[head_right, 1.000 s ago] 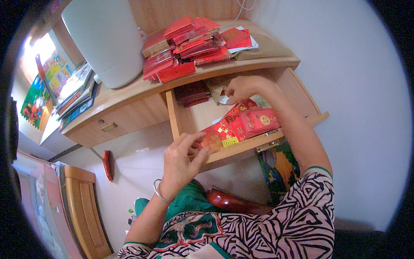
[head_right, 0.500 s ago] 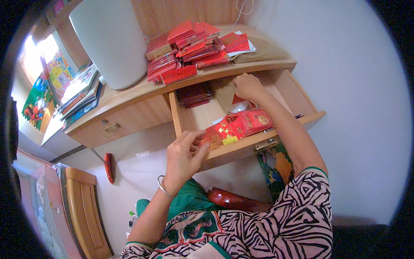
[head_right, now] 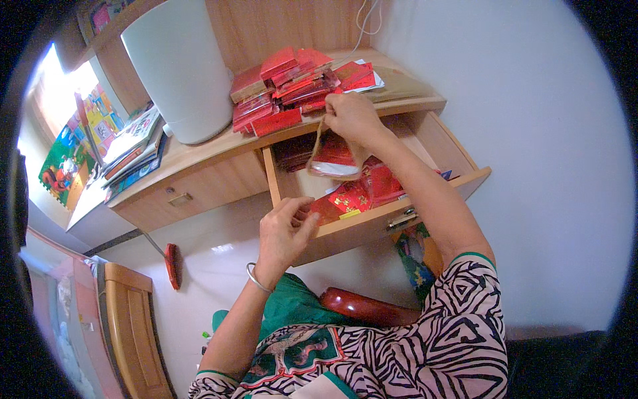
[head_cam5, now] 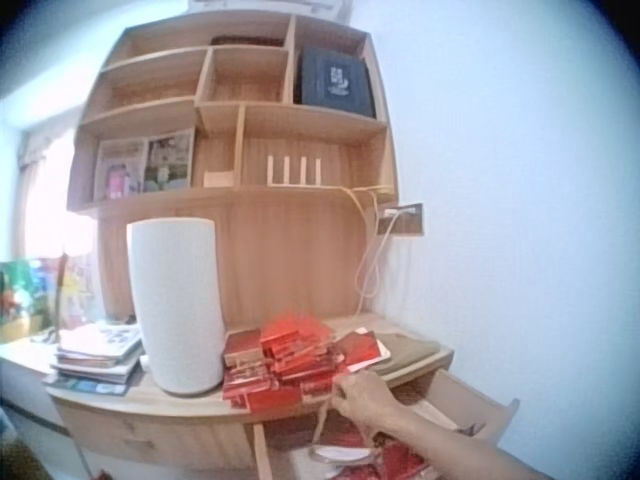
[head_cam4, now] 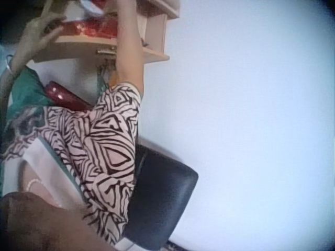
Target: The person sits on the floor and opens a drawer to retrieve red envelopes and other items. They handle a blue box, then repeatedly take stacks of red envelopes from the drawer, place them on the desk, and sort through them. They also handle a brown paper bag and a small coin, placing items back into the drawer or on the desk.
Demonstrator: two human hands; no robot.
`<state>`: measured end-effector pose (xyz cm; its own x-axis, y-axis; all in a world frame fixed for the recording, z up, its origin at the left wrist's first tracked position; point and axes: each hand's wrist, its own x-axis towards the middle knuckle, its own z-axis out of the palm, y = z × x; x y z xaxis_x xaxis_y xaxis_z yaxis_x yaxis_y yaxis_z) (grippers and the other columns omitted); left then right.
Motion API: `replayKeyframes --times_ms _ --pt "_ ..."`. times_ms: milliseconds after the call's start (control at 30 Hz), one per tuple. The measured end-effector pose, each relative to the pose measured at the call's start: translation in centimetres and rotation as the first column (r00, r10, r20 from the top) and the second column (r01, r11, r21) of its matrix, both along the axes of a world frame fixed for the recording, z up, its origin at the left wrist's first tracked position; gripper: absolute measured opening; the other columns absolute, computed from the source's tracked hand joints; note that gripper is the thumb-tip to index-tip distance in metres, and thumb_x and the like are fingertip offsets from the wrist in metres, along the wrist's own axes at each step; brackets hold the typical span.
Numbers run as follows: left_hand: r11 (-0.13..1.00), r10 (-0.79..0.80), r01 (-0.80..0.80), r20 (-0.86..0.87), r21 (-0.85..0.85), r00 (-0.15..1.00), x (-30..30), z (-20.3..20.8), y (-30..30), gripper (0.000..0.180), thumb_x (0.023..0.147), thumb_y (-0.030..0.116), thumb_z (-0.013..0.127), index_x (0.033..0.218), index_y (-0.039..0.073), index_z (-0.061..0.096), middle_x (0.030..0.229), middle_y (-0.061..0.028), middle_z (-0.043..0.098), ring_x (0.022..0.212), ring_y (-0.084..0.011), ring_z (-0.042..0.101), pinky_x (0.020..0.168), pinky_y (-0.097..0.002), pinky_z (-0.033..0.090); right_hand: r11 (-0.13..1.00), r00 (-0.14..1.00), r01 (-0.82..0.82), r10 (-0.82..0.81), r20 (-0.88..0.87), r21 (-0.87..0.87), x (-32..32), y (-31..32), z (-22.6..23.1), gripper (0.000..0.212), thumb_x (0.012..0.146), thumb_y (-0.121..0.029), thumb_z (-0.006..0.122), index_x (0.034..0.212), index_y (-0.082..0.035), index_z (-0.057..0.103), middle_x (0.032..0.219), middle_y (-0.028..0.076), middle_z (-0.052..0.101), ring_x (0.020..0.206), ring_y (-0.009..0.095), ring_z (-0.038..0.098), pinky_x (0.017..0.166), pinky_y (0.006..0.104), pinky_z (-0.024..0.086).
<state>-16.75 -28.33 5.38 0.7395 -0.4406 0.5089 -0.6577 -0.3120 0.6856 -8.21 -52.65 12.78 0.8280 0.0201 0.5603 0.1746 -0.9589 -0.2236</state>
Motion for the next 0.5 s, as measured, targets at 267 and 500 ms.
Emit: replayKeyframes --times_ms 267,500 --pt "0.999 0.001 -0.001 0.008 -0.054 1.0 -0.1 -0.3 0.0 0.019 0.079 0.011 0.07 0.096 0.002 0.067 0.081 -0.0131 0.065 0.068 -0.0232 0.067 0.061 -0.0328 0.053 0.988 0.99 -0.135 0.131 0.06 0.077 -2.0 3.1 1.7 0.012 0.072 -0.016 0.063 0.07 -0.004 0.062 0.069 0.017 0.064 0.069 0.035 0.065 0.065 0.0461 0.05" --pt "0.894 -0.056 -0.078 -0.283 -0.441 0.958 -0.4 -1.6 2.5 0.014 0.083 0.003 0.067 0.097 -0.001 0.064 0.087 -0.0062 0.065 0.077 -0.0121 0.064 0.07 -0.0259 0.052 0.979 0.962 -0.204 0.195 0.191 0.031 -6.9 6.5 4.1 0.012 0.076 -0.012 0.062 0.079 -0.002 0.058 0.07 0.017 0.061 0.067 0.033 0.062 0.062 0.0428 0.048"
